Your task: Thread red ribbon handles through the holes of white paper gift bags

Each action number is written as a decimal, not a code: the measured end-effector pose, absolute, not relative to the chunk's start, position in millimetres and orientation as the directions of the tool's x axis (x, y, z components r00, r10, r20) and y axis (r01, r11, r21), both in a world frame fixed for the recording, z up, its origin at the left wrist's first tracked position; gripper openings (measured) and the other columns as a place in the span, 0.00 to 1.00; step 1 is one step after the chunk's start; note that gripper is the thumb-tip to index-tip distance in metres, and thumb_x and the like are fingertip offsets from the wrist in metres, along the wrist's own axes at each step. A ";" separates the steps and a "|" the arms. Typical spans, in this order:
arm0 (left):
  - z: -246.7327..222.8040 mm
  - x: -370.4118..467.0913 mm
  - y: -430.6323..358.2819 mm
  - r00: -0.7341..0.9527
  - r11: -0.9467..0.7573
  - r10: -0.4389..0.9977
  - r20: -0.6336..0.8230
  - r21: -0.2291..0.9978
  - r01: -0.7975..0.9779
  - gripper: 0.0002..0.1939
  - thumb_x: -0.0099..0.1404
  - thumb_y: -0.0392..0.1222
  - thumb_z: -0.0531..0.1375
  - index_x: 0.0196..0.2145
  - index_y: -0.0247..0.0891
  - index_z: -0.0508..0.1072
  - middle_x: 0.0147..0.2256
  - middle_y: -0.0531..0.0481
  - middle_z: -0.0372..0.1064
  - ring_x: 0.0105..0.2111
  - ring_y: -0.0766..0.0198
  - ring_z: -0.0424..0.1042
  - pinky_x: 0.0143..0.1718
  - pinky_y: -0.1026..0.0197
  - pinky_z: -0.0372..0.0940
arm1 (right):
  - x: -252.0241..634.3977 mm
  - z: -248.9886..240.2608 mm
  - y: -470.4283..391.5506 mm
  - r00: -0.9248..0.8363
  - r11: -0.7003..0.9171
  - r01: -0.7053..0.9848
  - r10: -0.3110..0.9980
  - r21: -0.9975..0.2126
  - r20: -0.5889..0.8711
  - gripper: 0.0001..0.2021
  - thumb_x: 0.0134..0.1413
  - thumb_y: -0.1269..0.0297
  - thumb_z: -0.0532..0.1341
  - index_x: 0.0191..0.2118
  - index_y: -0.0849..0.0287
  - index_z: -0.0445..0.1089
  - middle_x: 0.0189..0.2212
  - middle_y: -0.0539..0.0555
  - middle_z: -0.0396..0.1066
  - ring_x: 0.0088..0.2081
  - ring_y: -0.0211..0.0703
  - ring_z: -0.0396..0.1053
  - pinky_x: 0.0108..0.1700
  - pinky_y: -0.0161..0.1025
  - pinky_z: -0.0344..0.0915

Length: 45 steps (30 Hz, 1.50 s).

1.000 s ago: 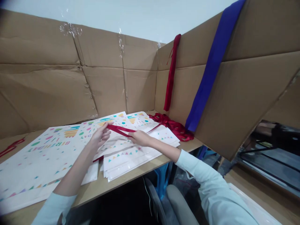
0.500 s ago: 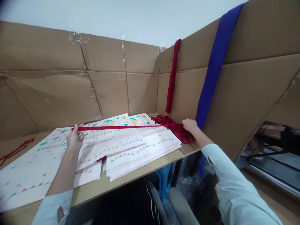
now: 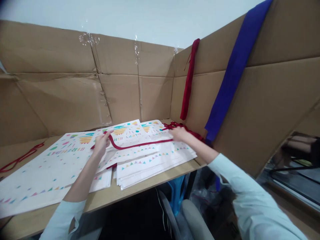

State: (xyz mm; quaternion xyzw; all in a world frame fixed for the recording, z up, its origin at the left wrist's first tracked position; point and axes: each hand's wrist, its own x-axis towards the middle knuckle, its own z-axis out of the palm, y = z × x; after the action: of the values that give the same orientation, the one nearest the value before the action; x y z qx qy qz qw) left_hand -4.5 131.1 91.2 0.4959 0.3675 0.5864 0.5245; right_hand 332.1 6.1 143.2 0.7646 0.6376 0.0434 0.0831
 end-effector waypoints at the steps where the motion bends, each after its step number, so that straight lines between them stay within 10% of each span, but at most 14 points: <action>1: 91.4 0.5 126.4 0.090 -0.176 0.974 0.207 0.945 -0.276 0.23 0.46 0.52 0.64 0.32 0.28 0.69 0.13 0.64 0.37 0.12 0.78 0.39 0.14 0.69 0.34 | 301.5 136.3 12.3 -0.026 0.027 0.992 1.000 0.120 -0.010 0.21 0.56 0.70 0.53 0.56 0.59 0.61 0.54 0.63 0.58 0.55 0.58 0.56 0.51 0.52 0.56; 4: 89.5 9.4 118.5 0.166 -0.200 0.950 0.264 0.924 -0.326 0.30 0.49 0.57 0.62 0.39 0.26 0.71 0.13 0.64 0.37 0.12 0.77 0.39 0.14 0.69 0.34 | 217.1 119.8 34.7 -0.417 0.436 0.890 0.897 -0.134 0.146 0.25 0.60 0.61 0.51 0.60 0.68 0.54 0.55 0.65 0.56 0.57 0.51 0.54 0.56 0.45 0.52; 13: 91.2 1.4 117.0 0.202 -0.162 0.929 0.310 0.832 -0.531 0.19 0.46 0.47 0.67 0.30 0.29 0.71 0.12 0.63 0.40 0.10 0.79 0.40 0.11 0.71 0.35 | 132.6 111.5 97.7 -0.345 0.403 0.327 0.893 -0.855 0.289 0.17 0.54 0.72 0.55 0.50 0.67 0.61 0.32 0.54 0.70 0.32 0.37 0.67 0.36 0.34 0.62; 18: 98.6 -3.9 113.0 0.174 -0.123 0.938 0.301 0.755 -0.644 0.17 0.48 0.42 0.67 0.35 0.28 0.72 0.13 0.64 0.38 0.10 0.79 0.39 0.10 0.72 0.36 | 156.3 117.5 80.1 -0.346 0.497 0.586 0.867 -0.639 0.358 0.10 0.54 0.63 0.58 0.28 0.66 0.69 0.23 0.52 0.68 0.26 0.36 0.63 0.30 0.32 0.57; 23: 100.3 -10.1 117.0 0.199 -0.041 0.939 0.280 0.666 -0.745 0.13 0.55 0.39 0.63 0.36 0.27 0.71 0.15 0.63 0.39 0.11 0.80 0.39 0.09 0.73 0.37 | 190.4 117.0 71.5 -0.269 0.363 0.929 0.798 -0.074 0.539 0.08 0.55 0.71 0.55 0.34 0.62 0.72 0.34 0.55 0.71 0.35 0.41 0.67 0.35 0.34 0.55; 31: 104.8 -9.9 114.8 0.363 0.240 0.924 0.120 0.558 -0.794 0.14 0.64 0.42 0.55 0.24 0.34 0.59 0.15 0.61 0.38 0.09 0.79 0.39 0.08 0.72 0.33 | 238.5 120.3 67.6 -0.039 -0.071 0.982 0.831 0.175 0.555 0.13 0.59 0.67 0.47 0.43 0.60 0.67 0.34 0.55 0.71 0.35 0.46 0.68 0.31 0.36 0.52; 38: 99.5 -9.6 118.7 0.247 0.109 0.959 0.141 0.621 -0.776 0.22 0.53 0.27 0.59 0.21 0.37 0.46 0.14 0.62 0.35 0.10 0.78 0.39 0.09 0.72 0.33 | 310.2 148.4 61.4 0.260 -0.352 0.932 0.815 0.088 0.518 0.15 0.59 0.67 0.48 0.47 0.62 0.66 0.33 0.62 0.70 0.36 0.52 0.68 0.33 0.38 0.55; 45: 97.5 -12.2 119.9 0.345 0.229 0.935 0.086 0.595 -0.770 0.15 0.63 0.44 0.46 0.21 0.36 0.51 0.16 0.58 0.42 0.10 0.76 0.43 0.10 0.71 0.35 | 403.4 200.5 36.9 0.780 -0.495 0.619 0.300 -0.610 0.549 0.17 0.55 0.74 0.51 0.51 0.62 0.63 0.42 0.66 0.65 0.46 0.48 0.64 0.37 0.38 0.50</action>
State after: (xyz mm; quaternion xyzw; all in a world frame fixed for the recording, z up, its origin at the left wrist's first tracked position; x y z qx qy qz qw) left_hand -12.2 119.9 97.5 0.2814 0.1461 0.5534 0.7702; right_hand 403.4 36.9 200.5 0.8437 0.2724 0.1887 -0.4224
